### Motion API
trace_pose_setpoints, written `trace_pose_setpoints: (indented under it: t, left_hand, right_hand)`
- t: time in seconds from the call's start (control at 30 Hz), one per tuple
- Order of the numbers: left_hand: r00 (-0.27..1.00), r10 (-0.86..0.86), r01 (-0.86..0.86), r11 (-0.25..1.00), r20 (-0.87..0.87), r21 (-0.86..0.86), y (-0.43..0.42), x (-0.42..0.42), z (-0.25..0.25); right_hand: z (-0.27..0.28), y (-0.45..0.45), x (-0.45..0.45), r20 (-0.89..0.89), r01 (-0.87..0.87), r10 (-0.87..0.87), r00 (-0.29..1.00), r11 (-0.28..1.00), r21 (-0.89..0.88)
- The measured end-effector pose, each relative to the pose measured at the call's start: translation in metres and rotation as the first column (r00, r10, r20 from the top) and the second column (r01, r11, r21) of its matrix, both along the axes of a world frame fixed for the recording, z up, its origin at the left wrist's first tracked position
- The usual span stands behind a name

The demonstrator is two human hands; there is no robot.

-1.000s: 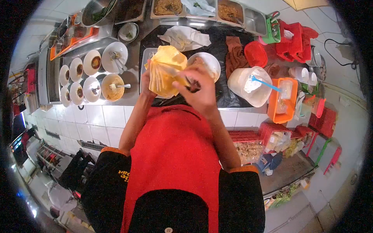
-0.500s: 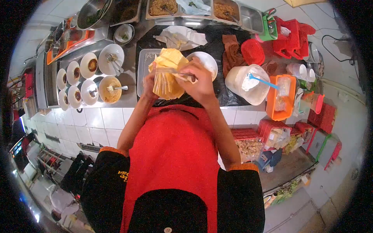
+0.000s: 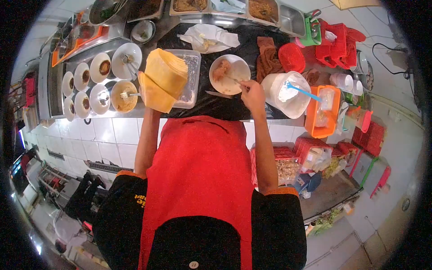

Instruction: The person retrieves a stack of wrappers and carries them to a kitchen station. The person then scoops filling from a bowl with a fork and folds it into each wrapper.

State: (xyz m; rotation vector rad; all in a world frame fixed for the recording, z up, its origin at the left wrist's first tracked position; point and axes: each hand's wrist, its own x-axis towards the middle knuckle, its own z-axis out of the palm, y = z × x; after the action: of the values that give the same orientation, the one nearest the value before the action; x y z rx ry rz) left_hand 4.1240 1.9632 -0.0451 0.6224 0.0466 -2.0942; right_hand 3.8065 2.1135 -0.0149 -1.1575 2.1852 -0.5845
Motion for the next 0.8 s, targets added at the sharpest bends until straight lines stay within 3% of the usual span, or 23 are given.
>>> trace_pose_setpoints:
  t: [0.03, 0.17, 0.4, 0.53, 0.6, 0.63, 0.7, 0.8]
  left_hand:
    - [0.997, 0.025, -0.025, 1.000, 0.070, 0.002, 0.002, 0.002, 0.003]
    - [0.999, 0.021, -0.021, 1.000, 0.043, 0.003, 0.010, 0.003, 0.022]
    - [0.999, 0.006, -0.004, 0.999, 0.043, -0.046, 0.017, 0.004, 0.011]
    - [0.999, -0.014, 0.017, 0.997, 0.048, -0.076, 0.018, 0.003, 0.007]
    - [0.999, -0.022, 0.026, 0.995, 0.049, -0.092, 0.018, 0.005, 0.005]
    - [0.998, -0.028, 0.033, 0.994, 0.050, -0.100, 0.019, 0.004, 0.003]
    - [0.998, -0.039, 0.045, 0.992, 0.052, -0.114, 0.019, 0.004, -0.001]
    - [0.996, -0.053, 0.063, 0.985, 0.067, -0.159, 0.017, 0.007, -0.015]
  right_hand:
    - [-0.012, -0.002, -0.002, -0.047, 0.002, -0.003, 0.999, 1.000, -0.028]
    - [-0.022, -0.010, 0.007, -0.154, -0.070, 0.063, 0.986, 0.997, -0.040]
    - [-0.030, 0.000, 0.003, -0.136, 0.014, -0.012, 0.991, 1.000, 0.013]
    - [-0.031, 0.002, 0.006, -0.087, -0.095, 0.094, 0.992, 0.995, -0.013]
    - [-0.024, -0.002, 0.007, -0.026, 0.068, -0.071, 0.997, 0.995, -0.076]
    - [-0.022, -0.003, 0.010, -0.026, 0.069, -0.071, 0.997, 0.995, -0.076]
    - [-0.021, -0.004, 0.017, -0.172, -0.030, 0.017, 0.985, 0.997, -0.073]
    - [-0.024, 0.002, 0.010, -0.163, -0.075, 0.069, 0.984, 0.997, -0.029]
